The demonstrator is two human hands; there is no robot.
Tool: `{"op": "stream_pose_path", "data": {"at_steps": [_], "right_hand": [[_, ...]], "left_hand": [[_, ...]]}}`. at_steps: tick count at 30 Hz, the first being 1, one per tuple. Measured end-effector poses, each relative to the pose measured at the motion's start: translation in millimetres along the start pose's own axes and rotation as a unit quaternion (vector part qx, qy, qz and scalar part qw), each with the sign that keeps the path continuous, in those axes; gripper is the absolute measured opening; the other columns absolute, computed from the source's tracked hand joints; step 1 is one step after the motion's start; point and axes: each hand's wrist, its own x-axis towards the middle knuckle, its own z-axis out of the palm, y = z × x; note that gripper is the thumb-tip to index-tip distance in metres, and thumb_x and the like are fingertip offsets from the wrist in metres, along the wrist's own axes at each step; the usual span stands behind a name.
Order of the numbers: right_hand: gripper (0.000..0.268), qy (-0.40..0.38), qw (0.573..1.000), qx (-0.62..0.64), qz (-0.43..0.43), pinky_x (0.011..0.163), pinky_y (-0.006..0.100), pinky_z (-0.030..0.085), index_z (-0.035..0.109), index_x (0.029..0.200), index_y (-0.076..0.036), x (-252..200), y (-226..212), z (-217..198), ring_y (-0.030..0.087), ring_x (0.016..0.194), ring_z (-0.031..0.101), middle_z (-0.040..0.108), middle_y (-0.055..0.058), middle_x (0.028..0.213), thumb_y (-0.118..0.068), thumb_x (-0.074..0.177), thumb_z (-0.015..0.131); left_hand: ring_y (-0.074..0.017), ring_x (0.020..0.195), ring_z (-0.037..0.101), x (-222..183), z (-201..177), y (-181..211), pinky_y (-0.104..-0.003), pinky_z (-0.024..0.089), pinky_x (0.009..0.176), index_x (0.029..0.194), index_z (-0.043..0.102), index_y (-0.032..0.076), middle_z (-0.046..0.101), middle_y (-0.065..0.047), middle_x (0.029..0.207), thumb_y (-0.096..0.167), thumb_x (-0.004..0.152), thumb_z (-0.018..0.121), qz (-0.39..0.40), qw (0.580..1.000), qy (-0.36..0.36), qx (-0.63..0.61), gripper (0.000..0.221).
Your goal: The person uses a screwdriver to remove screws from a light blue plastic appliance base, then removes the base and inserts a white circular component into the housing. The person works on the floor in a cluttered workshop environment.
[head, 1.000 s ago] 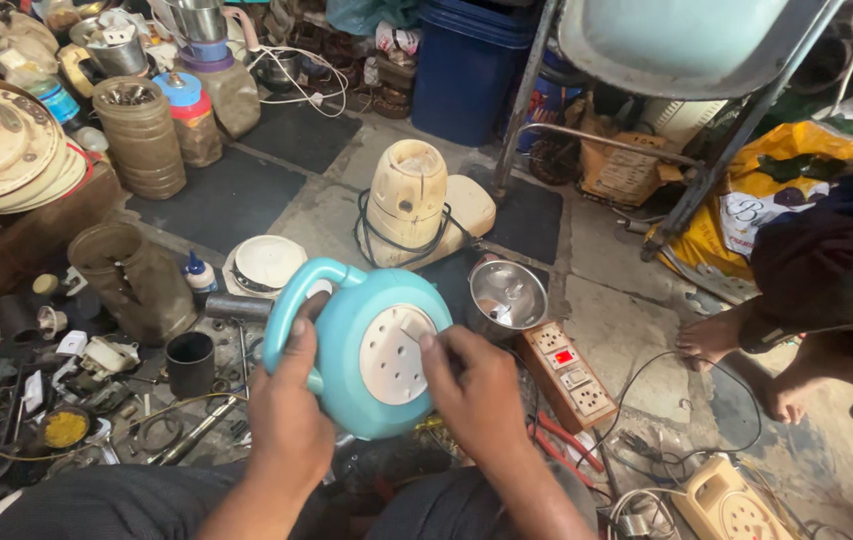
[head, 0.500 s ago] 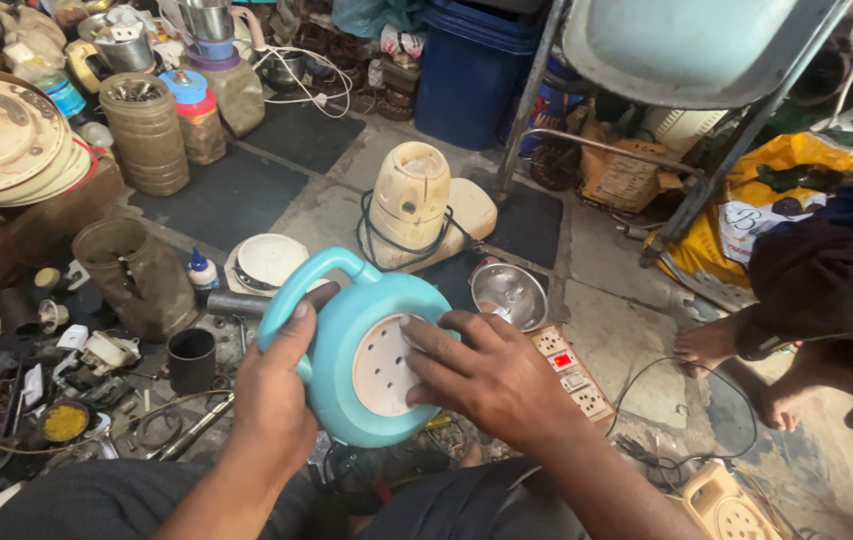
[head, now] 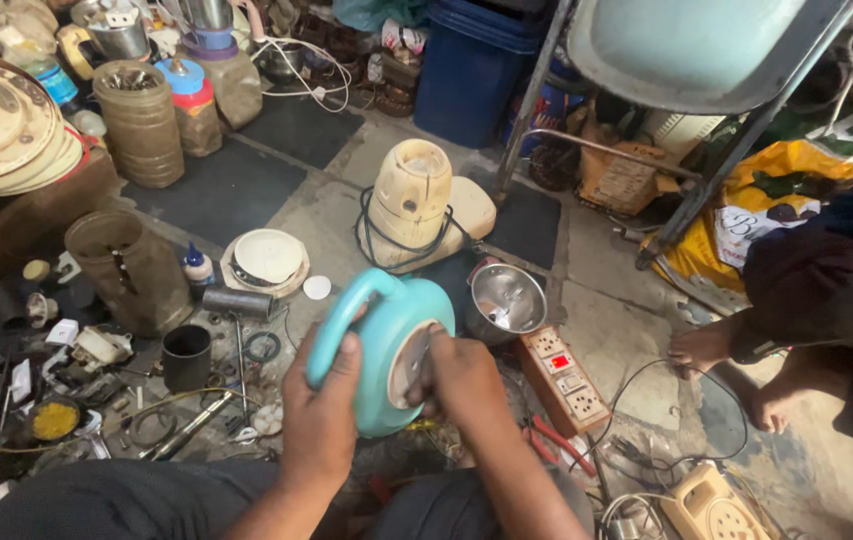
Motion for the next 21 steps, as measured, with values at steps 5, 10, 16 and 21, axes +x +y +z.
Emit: {"op": "stream_pose_path", "data": {"at_steps": [5,10,16,21], "right_hand": [[0.020,0.065,0.990,0.012,-0.128,0.066,0.038,0.058,0.071,0.093,-0.008,-11,2,-19,0.027,0.069,0.073,0.073,0.011,0.082,-0.028,0.089,0.073],[0.037,0.034,0.846,-0.176,-0.502,0.092,0.046,0.052,0.068,0.113,-0.008,-13,-16,-49,0.035,0.114,0.062,0.063,0.015,0.126,-0.029,0.085,0.079],[0.032,0.020,0.776,-0.235,-0.585,0.085,0.044,0.053,0.062,0.095,-0.009,-8,-24,-52,0.033,0.104,0.067,0.066,0.011,0.112,-0.037,0.091,0.076],[0.031,0.041,0.902,-0.223,-0.368,0.057,0.046,0.052,0.066,0.080,-0.008,-29,-16,-17,0.034,0.064,0.067,0.066,0.013,0.077,-0.037,0.091,0.071]], "left_hand": [[-0.0198,0.118,0.065,15,-16,-3,-0.036,0.047,0.104,0.130,0.066,0.002,0.071,-0.010,0.129,0.032,0.098,0.057,-0.092,0.989,0.083,-0.077,0.045],[-0.0209,0.110,0.065,24,-22,-2,-0.038,0.051,0.097,0.127,0.066,-0.001,0.070,-0.012,0.123,0.029,0.099,0.058,-0.135,0.968,0.065,-0.199,0.042],[-0.0208,0.112,0.066,19,-25,3,-0.037,0.051,0.098,0.127,0.066,-0.002,0.071,-0.014,0.124,0.026,0.098,0.059,-0.134,0.970,0.060,-0.194,0.041],[-0.0185,0.116,0.064,3,-17,15,-0.035,0.049,0.101,0.130,0.065,0.003,0.070,-0.009,0.127,0.031,0.097,0.059,-0.091,0.984,0.056,-0.140,0.044]]}}
